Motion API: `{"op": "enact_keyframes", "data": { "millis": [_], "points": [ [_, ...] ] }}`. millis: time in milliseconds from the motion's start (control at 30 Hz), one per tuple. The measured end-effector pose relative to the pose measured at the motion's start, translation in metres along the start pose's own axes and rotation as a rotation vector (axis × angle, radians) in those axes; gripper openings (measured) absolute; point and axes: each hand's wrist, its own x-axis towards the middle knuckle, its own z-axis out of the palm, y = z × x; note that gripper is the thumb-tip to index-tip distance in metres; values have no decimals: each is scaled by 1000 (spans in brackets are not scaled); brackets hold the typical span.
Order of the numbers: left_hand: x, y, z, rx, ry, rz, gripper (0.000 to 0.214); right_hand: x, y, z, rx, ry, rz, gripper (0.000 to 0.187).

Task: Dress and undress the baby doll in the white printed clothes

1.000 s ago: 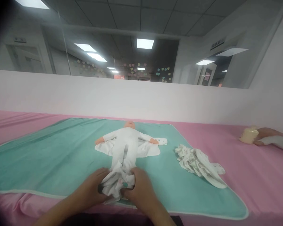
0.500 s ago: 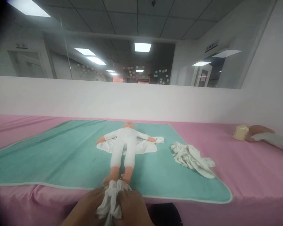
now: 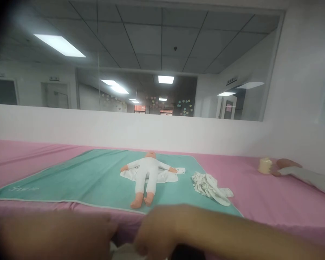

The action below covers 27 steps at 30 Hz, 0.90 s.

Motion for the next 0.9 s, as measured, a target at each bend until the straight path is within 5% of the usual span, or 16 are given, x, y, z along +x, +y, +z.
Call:
{"op": "enact_keyframes", "data": {
  "millis": [100,267,500,733,900],
  "points": [
    [16,41,-70,337,-149,-27,14,-11,-15,-78,-206,68,-77,31],
    [30,77,-154,281,-331,-86,11,-32,-20,-161,-235,94,34,29],
    [44,95,-225,74,-34,3,20,-53,-13,-249,-319,262,165,39],
    [49,107,-271,-270,280,284,21,-69,4,-280,295,570,23,32],
    [38,111,-269,-461,162,303,38,-77,2,-284,483,561,-108,20]
  ]
}}
